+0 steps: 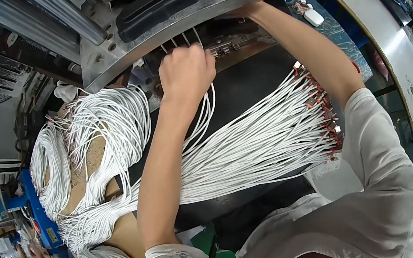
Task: The person picks up bundles of wires and inserts their connectors into an industrial machine at an assembly station by hand.
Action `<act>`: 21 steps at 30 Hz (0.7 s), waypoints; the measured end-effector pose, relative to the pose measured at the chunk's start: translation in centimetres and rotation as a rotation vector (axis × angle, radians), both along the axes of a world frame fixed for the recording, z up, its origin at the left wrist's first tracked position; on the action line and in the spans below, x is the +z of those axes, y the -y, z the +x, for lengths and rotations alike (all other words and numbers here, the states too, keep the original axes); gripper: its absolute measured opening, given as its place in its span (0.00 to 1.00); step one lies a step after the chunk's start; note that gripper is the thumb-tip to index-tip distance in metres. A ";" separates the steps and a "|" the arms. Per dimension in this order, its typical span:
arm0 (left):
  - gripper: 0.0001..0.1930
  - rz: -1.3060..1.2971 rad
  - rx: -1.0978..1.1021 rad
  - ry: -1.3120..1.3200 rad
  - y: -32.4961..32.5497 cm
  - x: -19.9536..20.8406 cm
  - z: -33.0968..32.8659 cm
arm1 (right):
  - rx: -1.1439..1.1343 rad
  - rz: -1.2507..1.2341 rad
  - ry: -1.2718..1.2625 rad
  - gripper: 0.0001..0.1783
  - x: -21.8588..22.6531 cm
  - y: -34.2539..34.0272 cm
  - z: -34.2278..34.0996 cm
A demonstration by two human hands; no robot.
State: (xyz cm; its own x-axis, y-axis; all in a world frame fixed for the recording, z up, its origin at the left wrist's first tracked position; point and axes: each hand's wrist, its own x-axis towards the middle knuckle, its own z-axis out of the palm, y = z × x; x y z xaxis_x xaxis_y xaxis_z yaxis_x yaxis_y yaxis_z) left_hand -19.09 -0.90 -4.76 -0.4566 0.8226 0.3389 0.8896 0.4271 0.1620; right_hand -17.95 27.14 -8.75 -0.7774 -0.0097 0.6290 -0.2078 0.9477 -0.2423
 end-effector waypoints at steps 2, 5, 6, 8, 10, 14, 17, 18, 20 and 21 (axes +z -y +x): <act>0.15 -0.001 0.030 0.035 -0.3 -0.4 -0.2 | -0.006 0.232 -0.169 0.25 -0.2 0.6 0.7; 0.16 0.022 0.044 0.044 0.0 -0.6 0.1 | -0.060 0.231 -0.066 0.25 0.6 2.8 1.7; 0.17 0.035 0.052 0.027 0.7 -0.6 0.1 | -0.106 0.105 0.114 0.25 1.1 4.7 1.8; 0.17 0.123 0.042 -0.075 2.7 -0.5 0.6 | -0.095 -0.180 0.391 0.24 2.8 8.8 3.8; 0.16 0.294 -0.026 -0.023 5.7 1.1 3.6 | 0.141 -0.533 0.514 0.21 5.8 13.9 10.7; 0.25 0.578 -0.411 1.192 17.0 1.4 12.4 | 1.180 -0.791 0.782 0.27 4.9 18.7 25.2; 0.33 0.742 -0.351 1.934 26.9 -8.7 18.7 | 1.181 -1.178 1.593 0.32 -4.5 22.5 33.3; 0.33 0.831 -0.073 2.014 29.2 -11.4 20.8 | 1.178 -1.180 1.599 0.32 -7.0 23.9 35.7; 0.30 0.902 0.245 1.996 31.9 -13.4 23.6 | 0.494 -1.977 0.948 0.31 -11.3 28.0 40.1; 0.27 0.938 0.545 1.982 32.5 -14.6 24.5 | 0.078 -2.243 0.537 0.32 -13.7 28.9 41.6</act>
State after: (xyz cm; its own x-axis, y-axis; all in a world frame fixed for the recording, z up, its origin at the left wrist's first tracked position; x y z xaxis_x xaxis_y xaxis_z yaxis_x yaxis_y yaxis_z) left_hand 5.38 -33.38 -19.34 -0.6553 0.4733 -0.5886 -0.7320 -0.2057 0.6495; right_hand 23.64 -1.72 -22.41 -0.8520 0.1364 -0.5055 0.2015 -0.8057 -0.5570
